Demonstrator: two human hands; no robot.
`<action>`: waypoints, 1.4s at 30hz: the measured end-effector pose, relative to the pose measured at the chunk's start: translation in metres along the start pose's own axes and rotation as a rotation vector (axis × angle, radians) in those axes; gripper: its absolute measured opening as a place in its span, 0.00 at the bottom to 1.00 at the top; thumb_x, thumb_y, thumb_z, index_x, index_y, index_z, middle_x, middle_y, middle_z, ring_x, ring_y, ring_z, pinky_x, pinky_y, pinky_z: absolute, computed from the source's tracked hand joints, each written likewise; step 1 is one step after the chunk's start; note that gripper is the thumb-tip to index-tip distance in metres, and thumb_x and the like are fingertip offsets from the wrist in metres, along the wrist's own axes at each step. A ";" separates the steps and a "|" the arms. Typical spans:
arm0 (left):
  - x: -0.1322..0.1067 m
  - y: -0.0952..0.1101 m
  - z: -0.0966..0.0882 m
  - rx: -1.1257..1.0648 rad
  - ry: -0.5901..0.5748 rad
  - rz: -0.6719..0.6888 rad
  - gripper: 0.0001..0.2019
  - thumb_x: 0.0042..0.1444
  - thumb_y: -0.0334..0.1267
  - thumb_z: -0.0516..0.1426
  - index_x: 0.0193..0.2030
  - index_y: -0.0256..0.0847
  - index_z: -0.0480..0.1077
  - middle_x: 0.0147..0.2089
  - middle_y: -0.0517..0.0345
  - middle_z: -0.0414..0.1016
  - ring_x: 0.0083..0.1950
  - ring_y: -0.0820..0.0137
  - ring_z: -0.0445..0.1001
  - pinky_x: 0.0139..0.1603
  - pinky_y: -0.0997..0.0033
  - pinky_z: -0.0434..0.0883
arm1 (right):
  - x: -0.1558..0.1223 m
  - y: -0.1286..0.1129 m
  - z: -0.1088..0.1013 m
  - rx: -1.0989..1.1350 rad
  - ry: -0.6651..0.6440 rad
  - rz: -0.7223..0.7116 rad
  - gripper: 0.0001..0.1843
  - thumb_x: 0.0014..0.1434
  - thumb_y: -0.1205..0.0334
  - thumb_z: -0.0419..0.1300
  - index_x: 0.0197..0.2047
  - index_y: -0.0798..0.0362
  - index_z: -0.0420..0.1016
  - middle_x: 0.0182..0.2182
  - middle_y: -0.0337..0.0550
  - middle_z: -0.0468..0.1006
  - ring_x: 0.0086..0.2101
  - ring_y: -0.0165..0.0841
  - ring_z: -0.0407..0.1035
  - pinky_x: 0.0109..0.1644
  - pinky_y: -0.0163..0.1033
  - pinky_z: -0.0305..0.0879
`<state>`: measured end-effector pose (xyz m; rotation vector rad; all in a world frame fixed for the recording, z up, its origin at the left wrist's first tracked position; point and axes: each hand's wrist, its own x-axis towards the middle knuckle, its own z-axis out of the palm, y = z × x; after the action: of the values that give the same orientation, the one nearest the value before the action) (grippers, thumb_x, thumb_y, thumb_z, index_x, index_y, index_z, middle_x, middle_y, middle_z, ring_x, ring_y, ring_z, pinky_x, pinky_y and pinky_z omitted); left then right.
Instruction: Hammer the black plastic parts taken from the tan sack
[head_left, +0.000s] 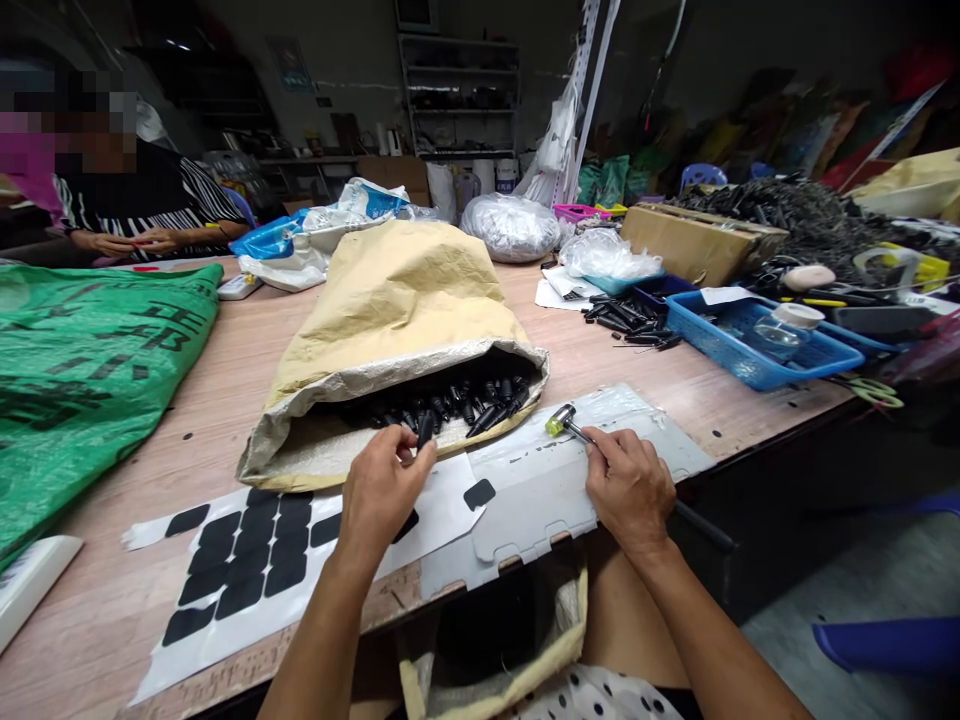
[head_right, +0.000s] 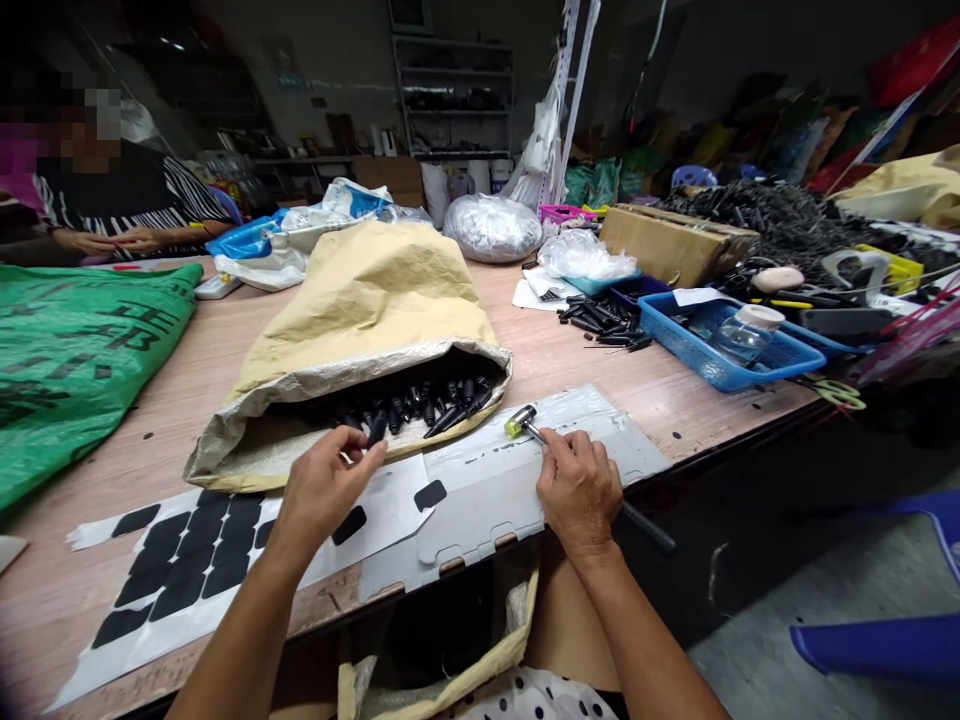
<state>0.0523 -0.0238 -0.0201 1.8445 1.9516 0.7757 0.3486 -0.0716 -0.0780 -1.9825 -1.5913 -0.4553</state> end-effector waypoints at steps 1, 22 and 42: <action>-0.010 0.000 0.003 -0.044 -0.027 0.065 0.12 0.58 0.52 0.59 0.36 0.46 0.70 0.34 0.61 0.76 0.33 0.66 0.71 0.34 0.68 0.62 | 0.000 0.000 0.000 0.000 0.000 0.000 0.15 0.65 0.65 0.59 0.52 0.45 0.81 0.37 0.42 0.77 0.38 0.36 0.63 0.40 0.41 0.50; -0.037 -0.009 0.037 -0.209 -0.196 0.332 0.06 0.58 0.40 0.62 0.41 0.44 0.75 0.37 0.59 0.73 0.39 0.65 0.71 0.41 0.66 0.66 | 0.004 0.006 -0.001 0.065 -0.072 0.014 0.16 0.66 0.64 0.58 0.54 0.46 0.80 0.38 0.43 0.77 0.40 0.38 0.67 0.42 0.42 0.57; -0.036 -0.011 0.038 -0.305 -0.218 0.290 0.07 0.54 0.36 0.64 0.41 0.45 0.77 0.38 0.59 0.75 0.42 0.65 0.72 0.44 0.66 0.68 | -0.029 -0.072 -0.061 0.790 -0.252 -0.223 0.20 0.69 0.69 0.54 0.60 0.45 0.77 0.35 0.42 0.75 0.37 0.31 0.72 0.43 0.36 0.70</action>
<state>0.0694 -0.0538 -0.0606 1.9479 1.3676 0.8595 0.2770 -0.1210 -0.0320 -1.2948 -1.7788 0.3299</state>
